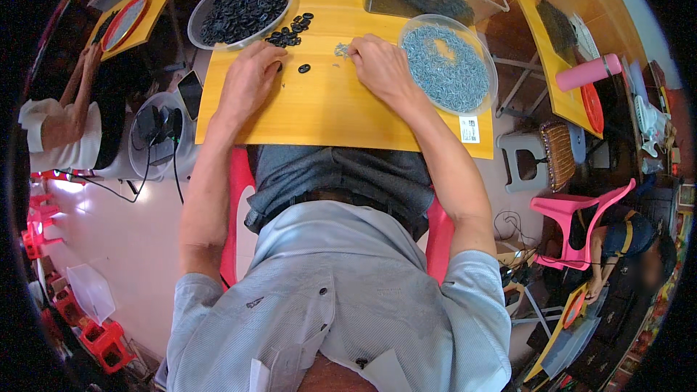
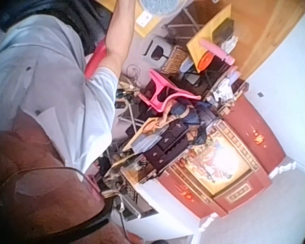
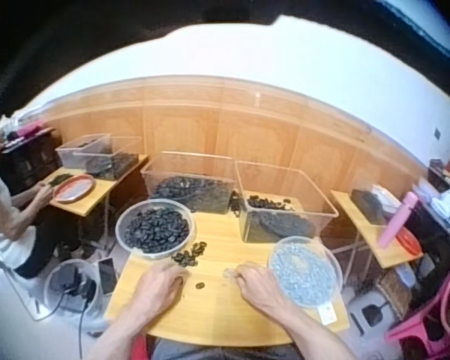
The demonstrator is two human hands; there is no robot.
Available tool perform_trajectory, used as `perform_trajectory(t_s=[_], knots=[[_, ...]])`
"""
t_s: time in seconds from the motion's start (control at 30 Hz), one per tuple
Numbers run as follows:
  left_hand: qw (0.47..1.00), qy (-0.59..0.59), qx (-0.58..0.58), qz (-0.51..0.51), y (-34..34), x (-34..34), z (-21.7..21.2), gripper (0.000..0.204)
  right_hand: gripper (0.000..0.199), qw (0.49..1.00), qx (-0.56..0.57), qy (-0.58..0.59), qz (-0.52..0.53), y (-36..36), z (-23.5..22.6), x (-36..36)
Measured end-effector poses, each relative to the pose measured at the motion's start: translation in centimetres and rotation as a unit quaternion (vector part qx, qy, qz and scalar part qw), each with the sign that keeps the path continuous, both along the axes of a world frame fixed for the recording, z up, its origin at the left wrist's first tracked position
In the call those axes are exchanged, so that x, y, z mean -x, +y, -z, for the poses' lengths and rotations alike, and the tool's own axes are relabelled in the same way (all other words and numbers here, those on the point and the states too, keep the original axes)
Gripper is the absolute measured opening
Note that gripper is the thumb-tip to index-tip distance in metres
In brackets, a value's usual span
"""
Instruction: The person assembles plastic clips by picking up small pins from a dish and inserting them into the holes of black plastic components by hand.
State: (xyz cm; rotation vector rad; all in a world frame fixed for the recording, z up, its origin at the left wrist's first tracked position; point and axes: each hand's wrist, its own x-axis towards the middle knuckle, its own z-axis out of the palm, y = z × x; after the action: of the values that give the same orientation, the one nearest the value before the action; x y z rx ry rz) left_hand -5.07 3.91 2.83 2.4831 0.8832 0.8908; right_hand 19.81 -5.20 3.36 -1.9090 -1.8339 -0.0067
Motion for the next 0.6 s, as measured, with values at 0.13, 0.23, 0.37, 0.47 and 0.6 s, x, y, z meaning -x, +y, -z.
perform_trajectory(t_s=[0.13, 0.23, 0.37, 0.47, 0.6], knots=[[0.998, 0.0, -0.05, 0.039, -1.4, -1.2, 0.2, 0.019, 0.013, 0.999, -0.033, 0.014, -0.041, 0.1, 0.0, 0.3], [0.997, 0.015, -0.055, 0.052, -2.1, -1.9, 0.7, 0.017, 0.014, 1.0, -0.01, -0.005, -0.029, 0.2, 0.3, 0.2], [0.996, 0.04, -0.072, 0.046, -2.6, -2.3, 0.7, 0.018, 0.015, 0.999, 0.002, -0.002, -0.039, 0.2, 0.2, 0.0], [0.997, 0.042, -0.045, 0.046, -2.9, -2.4, 0.6, 0.019, 0.015, 0.999, 0.01, -0.001, -0.043, 0.2, 0.3, 0.2], [0.999, 0.022, -0.028, 0.038, -2.8, -2.5, 0.6, 0.015, 0.015, 0.998, 0.043, 0.002, -0.054, 0.3, -0.2, 0.1]])
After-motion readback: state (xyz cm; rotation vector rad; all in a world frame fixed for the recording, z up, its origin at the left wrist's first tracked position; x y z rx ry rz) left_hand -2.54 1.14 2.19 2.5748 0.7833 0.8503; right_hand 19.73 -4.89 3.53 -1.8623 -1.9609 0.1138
